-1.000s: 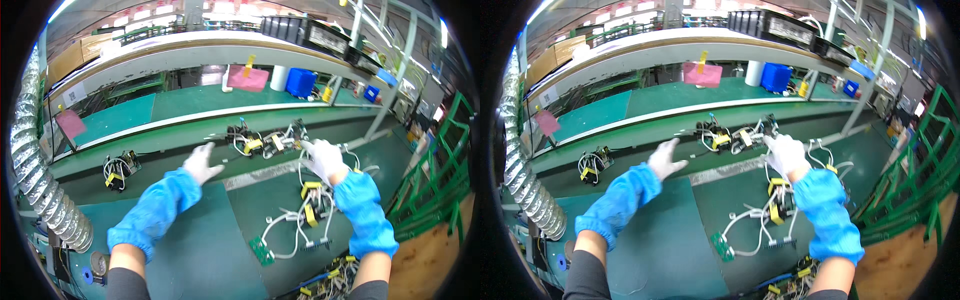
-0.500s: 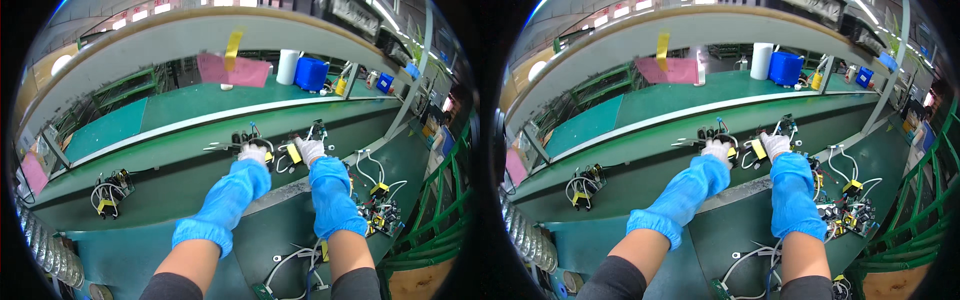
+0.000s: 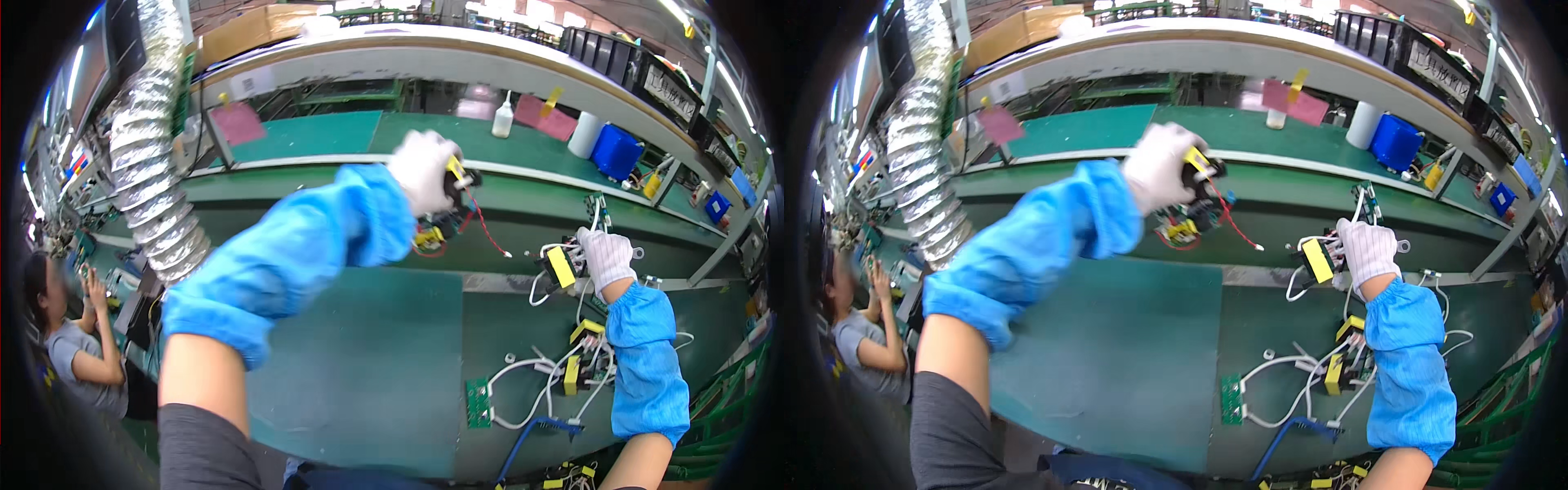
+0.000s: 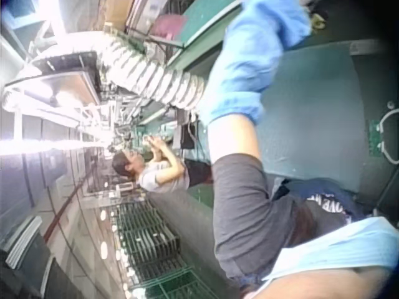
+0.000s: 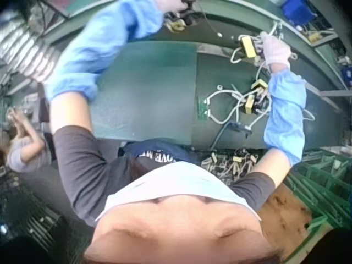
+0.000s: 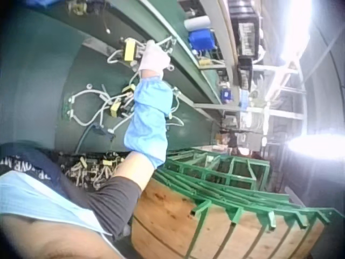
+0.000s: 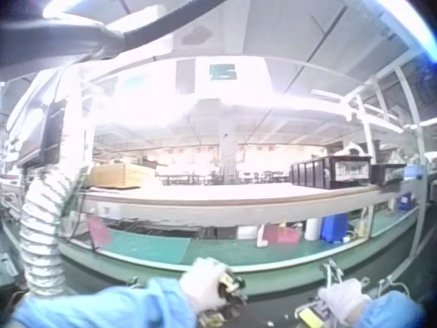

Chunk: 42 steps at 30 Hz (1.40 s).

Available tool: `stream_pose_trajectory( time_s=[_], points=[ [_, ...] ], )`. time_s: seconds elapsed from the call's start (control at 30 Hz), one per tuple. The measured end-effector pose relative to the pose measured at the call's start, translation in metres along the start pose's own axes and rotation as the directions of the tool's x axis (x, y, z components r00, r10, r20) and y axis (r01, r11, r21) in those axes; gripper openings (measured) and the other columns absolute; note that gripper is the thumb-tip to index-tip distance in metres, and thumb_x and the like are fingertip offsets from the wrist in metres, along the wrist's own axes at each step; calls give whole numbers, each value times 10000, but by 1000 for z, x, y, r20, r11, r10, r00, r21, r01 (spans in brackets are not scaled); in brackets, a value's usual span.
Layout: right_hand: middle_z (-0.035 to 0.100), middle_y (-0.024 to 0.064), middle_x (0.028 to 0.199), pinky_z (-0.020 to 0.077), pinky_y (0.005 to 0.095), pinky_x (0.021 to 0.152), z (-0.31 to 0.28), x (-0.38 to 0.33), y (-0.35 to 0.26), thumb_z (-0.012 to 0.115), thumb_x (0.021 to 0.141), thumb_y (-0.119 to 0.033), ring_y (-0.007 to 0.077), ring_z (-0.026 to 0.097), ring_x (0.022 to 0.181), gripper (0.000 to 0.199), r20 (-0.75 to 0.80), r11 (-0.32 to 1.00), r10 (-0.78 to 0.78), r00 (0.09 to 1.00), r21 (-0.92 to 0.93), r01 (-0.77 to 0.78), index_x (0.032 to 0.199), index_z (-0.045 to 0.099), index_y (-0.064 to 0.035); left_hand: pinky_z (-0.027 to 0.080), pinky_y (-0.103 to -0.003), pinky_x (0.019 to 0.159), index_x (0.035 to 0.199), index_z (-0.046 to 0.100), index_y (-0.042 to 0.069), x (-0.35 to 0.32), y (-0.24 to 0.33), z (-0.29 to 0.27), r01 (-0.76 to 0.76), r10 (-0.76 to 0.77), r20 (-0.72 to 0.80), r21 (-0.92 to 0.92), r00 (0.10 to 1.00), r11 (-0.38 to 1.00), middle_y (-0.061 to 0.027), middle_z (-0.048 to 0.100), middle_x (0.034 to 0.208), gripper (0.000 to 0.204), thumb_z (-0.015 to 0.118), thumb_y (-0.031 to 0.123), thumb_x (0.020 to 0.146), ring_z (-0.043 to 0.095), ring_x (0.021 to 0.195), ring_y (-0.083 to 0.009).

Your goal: The person solders components onto multiple printed circuit boards using a soldering iron and tweezers.

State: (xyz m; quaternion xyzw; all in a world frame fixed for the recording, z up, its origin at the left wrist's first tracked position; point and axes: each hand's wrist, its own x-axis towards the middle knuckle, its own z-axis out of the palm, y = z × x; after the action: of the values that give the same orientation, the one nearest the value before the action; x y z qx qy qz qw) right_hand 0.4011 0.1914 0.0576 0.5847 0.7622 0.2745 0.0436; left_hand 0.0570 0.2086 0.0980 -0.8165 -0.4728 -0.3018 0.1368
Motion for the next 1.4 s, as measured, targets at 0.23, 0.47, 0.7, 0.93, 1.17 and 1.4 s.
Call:
stream_pose_trajectory(
  time_s=[0.23,0.47,0.7,0.93,1.17,1.4],
  points=[
    [703,73,838,547,393,631,58,-61,-51,592,848,-152,259,704,809,95,360,993,-94,928,-27,111,938,619,-137,498,-434,796,955,639,64,-105,-59,-112,190,-224,105,262,969,946,-177,592,911,449,785,218,559,576,886,-366],
    [690,126,958,524,434,750,-32,-30,-59,683,792,-327,319,675,905,475,373,969,-237,897,154,192,1226,557,-178,470,-418,862,1008,585,15,-209,-103,-112,190,-431,250,634,867,750,-169,548,966,465,754,170,603,539,964,-347],
    [660,95,1086,528,451,777,-70,63,-192,655,840,-370,296,642,1002,492,102,854,-389,915,414,317,1287,533,-203,529,-394,777,954,634,12,-272,-144,-87,150,-605,562,651,564,744,-164,613,991,289,678,231,770,626,946,-312],
    [593,78,1123,537,426,763,-69,156,-364,598,848,-163,253,613,1035,447,-351,778,-263,899,473,413,1277,503,-240,513,-345,549,1046,605,-1,-323,-137,-41,222,-661,330,763,674,607,-90,600,909,222,529,105,867,643,788,-221],
    [697,121,906,522,438,770,-69,190,-387,579,863,-420,325,664,888,326,-26,840,-210,977,507,194,901,724,-130,543,-427,718,1221,504,72,-299,-30,-134,365,-335,663,98,669,926,-144,620,1067,441,618,319,873,638,909,-327],
    [650,224,824,493,443,729,-85,230,-335,516,926,-294,373,627,795,298,-474,655,-72,877,640,400,925,667,-38,538,-440,756,1188,524,68,-343,-24,-133,453,-311,518,-172,797,875,-164,623,1074,412,605,339,888,631,927,-361]
  ],
)
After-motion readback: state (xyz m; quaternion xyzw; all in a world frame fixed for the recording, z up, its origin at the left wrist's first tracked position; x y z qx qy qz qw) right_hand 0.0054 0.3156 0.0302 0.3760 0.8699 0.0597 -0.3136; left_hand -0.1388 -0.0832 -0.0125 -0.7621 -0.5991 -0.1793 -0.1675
